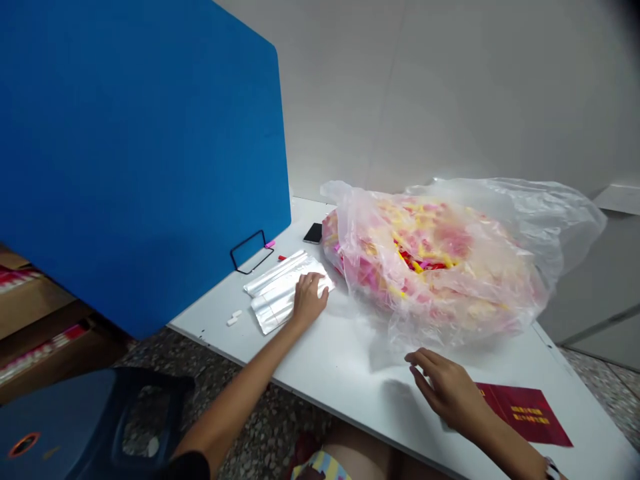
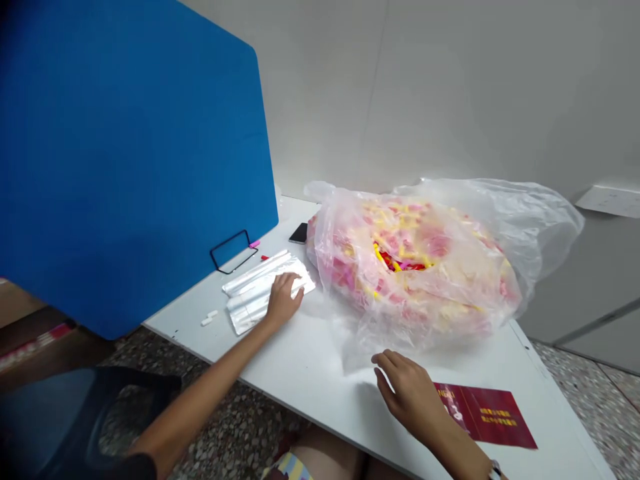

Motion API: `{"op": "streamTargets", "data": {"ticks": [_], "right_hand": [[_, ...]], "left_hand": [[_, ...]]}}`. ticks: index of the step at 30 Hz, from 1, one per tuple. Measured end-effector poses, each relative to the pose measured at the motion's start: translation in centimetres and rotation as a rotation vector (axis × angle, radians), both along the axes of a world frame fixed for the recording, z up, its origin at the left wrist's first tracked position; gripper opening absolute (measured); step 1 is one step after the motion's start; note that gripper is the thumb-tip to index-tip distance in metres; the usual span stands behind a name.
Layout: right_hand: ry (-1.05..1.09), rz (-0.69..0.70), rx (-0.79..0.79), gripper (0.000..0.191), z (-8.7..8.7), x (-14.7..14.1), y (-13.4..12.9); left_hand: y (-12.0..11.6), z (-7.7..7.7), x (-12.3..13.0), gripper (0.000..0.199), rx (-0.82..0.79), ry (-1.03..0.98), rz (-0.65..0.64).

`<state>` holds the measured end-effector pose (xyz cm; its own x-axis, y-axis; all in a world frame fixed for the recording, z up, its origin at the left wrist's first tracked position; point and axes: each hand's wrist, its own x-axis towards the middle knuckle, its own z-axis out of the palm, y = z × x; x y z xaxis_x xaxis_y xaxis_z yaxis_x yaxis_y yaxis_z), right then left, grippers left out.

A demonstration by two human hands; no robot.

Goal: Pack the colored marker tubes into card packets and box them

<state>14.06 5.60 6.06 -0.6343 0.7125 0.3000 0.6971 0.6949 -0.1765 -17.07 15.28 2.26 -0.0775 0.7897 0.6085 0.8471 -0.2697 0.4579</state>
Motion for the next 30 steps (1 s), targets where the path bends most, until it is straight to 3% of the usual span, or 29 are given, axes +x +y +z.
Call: {"op": "streamTargets", "data": {"ticks": [4, 10, 19, 23, 27, 30], "right_hand": [[0.032, -0.024, -0.01, 0.02, 0.1, 0.9, 0.3], [0.095, -0.065, 0.027, 0.016, 0.6, 1.9, 1.3], [0.265, -0.039, 0.135, 0.014, 3.4, -0.8, 4.9], [0.316, -0.04, 0.183, 0.015, 4.3, -1.2, 5.9], [0.363, -0.091, 0.192, 0.014, 4.8, -0.4, 6.5], [0.395, -0.126, 0.167, 0.013, 5.0, -0.2, 6.5]], "left_hand": [[5.0, -0.8, -2.0, 0.053, -0.224, 0.263, 0.259], [5.7, -2.5, -2.0, 0.034, -0.268, 0.341, 0.253], [5.2, -1.9, -2.3, 0.034, 0.054, 0.111, 0.134], [5.1, -1.2, -3.2, 0.035, 0.281, -0.031, 0.033], [4.8, 0.9, -4.2, 0.039, 0.505, -0.076, 0.137], [4.9, 3.5, -4.6, 0.044, 0.518, -0.231, 0.187]]}}
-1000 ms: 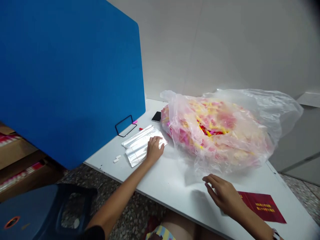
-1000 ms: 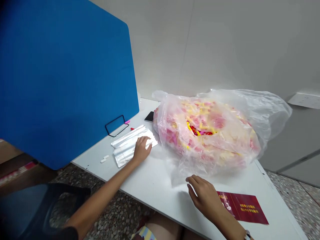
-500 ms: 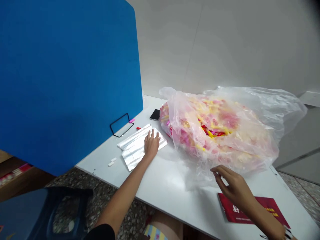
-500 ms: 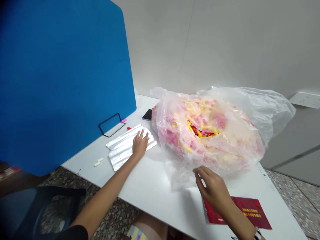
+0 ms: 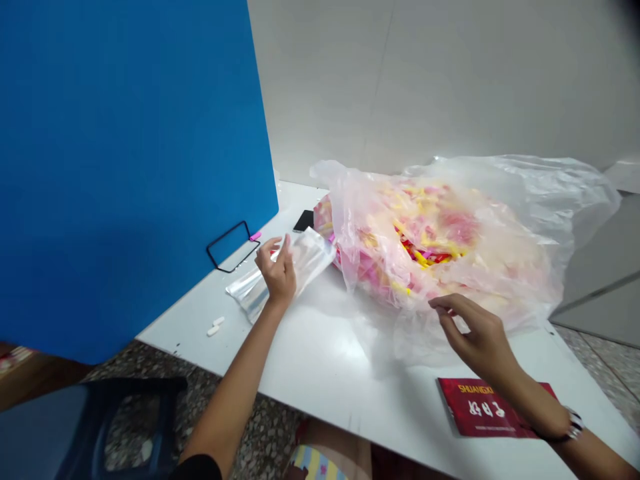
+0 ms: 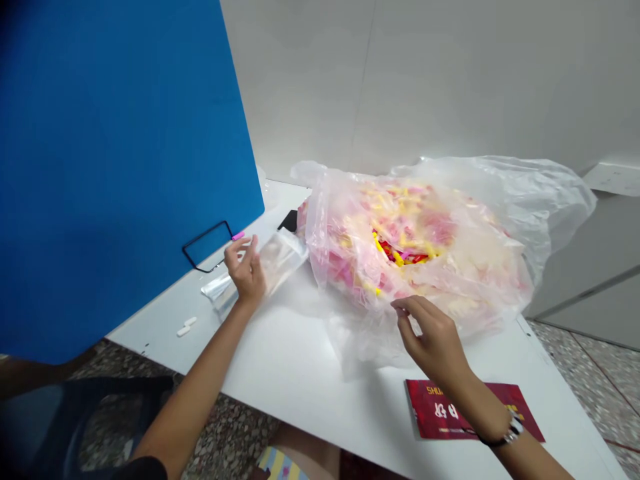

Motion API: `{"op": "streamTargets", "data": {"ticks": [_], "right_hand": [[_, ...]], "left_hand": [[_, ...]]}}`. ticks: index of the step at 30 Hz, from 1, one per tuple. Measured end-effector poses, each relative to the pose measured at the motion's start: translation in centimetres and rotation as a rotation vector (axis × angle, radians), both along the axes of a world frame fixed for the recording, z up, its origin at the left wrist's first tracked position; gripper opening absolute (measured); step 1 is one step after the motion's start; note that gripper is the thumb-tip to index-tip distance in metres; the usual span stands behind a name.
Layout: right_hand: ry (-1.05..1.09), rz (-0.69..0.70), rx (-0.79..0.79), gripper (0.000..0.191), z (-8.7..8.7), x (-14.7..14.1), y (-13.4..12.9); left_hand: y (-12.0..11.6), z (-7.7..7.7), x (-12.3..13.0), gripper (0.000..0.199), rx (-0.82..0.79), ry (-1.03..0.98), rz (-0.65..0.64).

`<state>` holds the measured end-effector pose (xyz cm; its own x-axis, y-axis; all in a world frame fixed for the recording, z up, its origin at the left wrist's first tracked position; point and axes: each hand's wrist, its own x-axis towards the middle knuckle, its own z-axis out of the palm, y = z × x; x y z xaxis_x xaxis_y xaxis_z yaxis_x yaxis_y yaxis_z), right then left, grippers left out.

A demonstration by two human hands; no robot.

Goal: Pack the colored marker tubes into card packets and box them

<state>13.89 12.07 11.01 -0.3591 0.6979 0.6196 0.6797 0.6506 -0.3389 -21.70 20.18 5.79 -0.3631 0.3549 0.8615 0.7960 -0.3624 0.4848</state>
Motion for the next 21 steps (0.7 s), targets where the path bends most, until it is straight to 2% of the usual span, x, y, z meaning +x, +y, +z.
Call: {"op": "streamTargets", "data": {"ticks": [2, 5, 7, 9, 12, 15, 16, 18, 21], "right_hand": [[0.009, 0.023, -0.004, 0.014, 0.1, -0.3, -0.3], [-0.004, 0.109, -0.013, 0.017, 0.3, -2.0, -0.7], [-0.04, 0.172, -0.016, 0.021, 0.6, -4.0, -0.7], [-0.098, 0.241, -0.008, 0.028, 0.9, -7.0, -0.2], [-0.186, 0.332, -0.016, 0.044, 0.6, -12.7, 1.7], [-0.252, 0.232, -0.111, 0.057, -1.8, -18.1, 3.9], [-0.256, 0.193, -0.168, 0.057, -3.1, -19.6, 4.4], [-0.24, 0.172, -0.271, 0.044, -5.8, -21.8, 4.8], [-0.122, 0.122, -0.349, 0.027, -9.1, -23.7, 4.6]], "left_hand": [[0.2, 2.1, -0.1, 0.045, -0.047, -0.126, -0.1], [0.3, 5.0, -0.1, 0.041, -0.093, -0.094, -0.238], [0.2, 6.4, 0.0, 0.04, -0.125, -0.1, -0.309], [0.0, 7.1, 0.2, 0.04, -0.164, -0.123, -0.38], [-0.2, 7.2, 0.3, 0.037, -0.25, -0.081, -0.45], [-0.2, 6.6, 0.0, 0.036, -0.385, -0.077, -0.549], [-0.2, 6.3, -0.3, 0.036, -0.42, -0.072, -0.577], [-0.1, 5.6, -0.9, 0.034, -0.466, -0.057, -0.604], [0.3, 4.0, -1.7, 0.035, -0.527, -0.16, -0.612]]}}
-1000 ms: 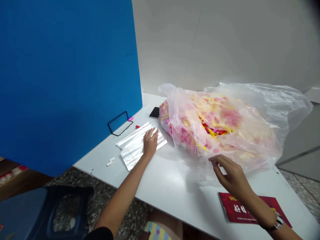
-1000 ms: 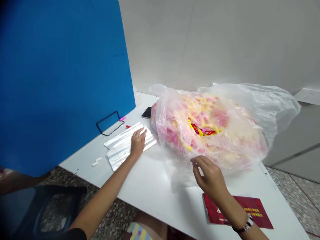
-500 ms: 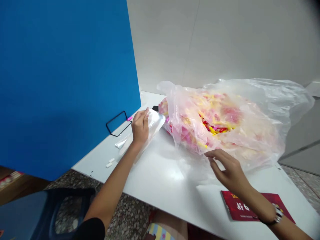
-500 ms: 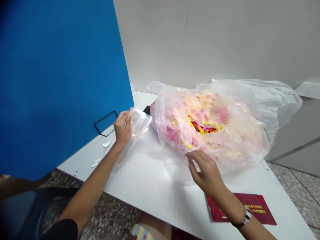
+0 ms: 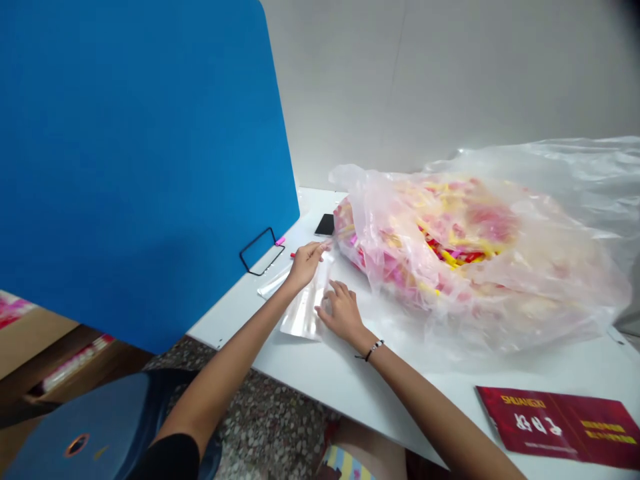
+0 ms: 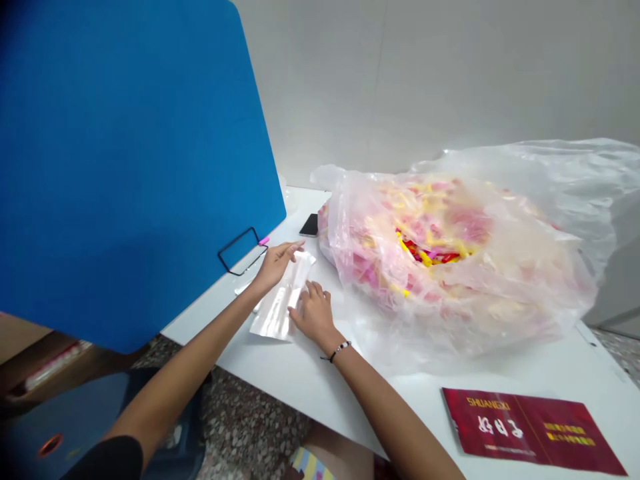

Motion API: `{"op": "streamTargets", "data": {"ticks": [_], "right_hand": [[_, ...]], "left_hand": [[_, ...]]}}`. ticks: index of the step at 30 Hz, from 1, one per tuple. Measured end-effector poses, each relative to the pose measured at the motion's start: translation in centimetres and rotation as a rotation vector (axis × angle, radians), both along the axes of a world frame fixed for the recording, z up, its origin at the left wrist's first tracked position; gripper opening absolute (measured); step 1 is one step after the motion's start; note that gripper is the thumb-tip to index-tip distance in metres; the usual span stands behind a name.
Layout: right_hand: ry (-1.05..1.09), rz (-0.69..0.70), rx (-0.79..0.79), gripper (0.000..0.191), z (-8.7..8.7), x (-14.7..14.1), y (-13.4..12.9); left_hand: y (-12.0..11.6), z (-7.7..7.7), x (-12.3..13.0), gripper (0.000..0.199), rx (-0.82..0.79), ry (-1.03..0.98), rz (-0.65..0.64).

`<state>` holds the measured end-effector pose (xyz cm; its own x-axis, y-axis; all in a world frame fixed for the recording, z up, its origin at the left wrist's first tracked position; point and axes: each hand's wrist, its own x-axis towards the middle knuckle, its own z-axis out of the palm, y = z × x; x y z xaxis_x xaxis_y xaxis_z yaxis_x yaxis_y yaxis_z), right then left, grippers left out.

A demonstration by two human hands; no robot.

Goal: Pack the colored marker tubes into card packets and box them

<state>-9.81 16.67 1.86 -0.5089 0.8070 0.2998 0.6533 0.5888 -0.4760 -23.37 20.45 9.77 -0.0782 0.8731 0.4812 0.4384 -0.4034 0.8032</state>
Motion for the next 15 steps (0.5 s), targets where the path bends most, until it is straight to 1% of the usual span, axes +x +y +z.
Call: {"op": "streamTargets", "data": {"ticks": [2, 3, 4, 5, 6, 7, 8, 10, 11, 12, 13, 14, 15], "right_hand": [[0.081, -0.074, -0.019, 0.026, -1.2, -0.8, -0.2], [0.107, -0.085, -0.021, 0.03, -1.5, -1.1, -0.2], [0.122, -0.07, -0.021, 0.037, -1.7, -1.4, -0.2], [0.127, -0.038, -0.021, 0.045, -1.9, -1.7, -0.2], [0.128, -0.004, -0.022, 0.053, -2.1, -2.0, -0.2], [0.131, 0.018, -0.026, 0.059, -2.4, -2.2, -0.1], [0.14, 0.024, -0.03, 0.063, -2.6, -2.3, -0.1], [0.176, 0.003, -0.033, 0.068, -3.2, -2.6, -0.1], [0.199, -0.005, -0.035, 0.068, -3.4, -2.7, -0.2], [0.221, -0.008, -0.041, 0.067, -3.6, -2.7, -0.3], [0.244, -0.011, -0.046, 0.065, -3.6, -2.8, -0.4], [0.271, -0.016, -0.049, 0.063, -3.6, -2.7, -0.5], [0.303, -0.029, -0.046, 0.061, -3.5, -2.6, -0.6]], "left_hand": [[0.4, -1.0, -0.3, 0.039, -0.056, -0.061, 0.03], [0.5, -1.3, -0.4, 0.041, -0.061, -0.077, 0.046], [0.7, -1.3, -0.5, 0.042, -0.041, -0.081, 0.06], [0.8, -1.0, -0.6, 0.042, 0.005, -0.076, 0.075], [0.9, -0.3, -0.7, 0.042, 0.077, -0.074, 0.1], [0.9, 0.8, -0.8, 0.041, 0.174, -0.079, 0.138], [0.8, 2.2, -0.8, 0.04, 0.289, -0.091, 0.186], [0.5, 5.8, -0.8, 0.039, 0.543, -0.173, 0.329], [0.2, 7.6, -0.6, 0.041, 0.666, -0.228, 0.384], [-0.3, 9.2, -0.2, 0.042, 0.792, -0.273, 0.413], [-0.9, 10.4, 0.3, 0.043, 0.888, -0.275, 0.389], [-1.6, 11.2, 1.1, 0.042, 0.927, -0.276, 0.356], [-2.4, 11.4, 2.0, 0.038, 0.915, -0.258, 0.297]]}}
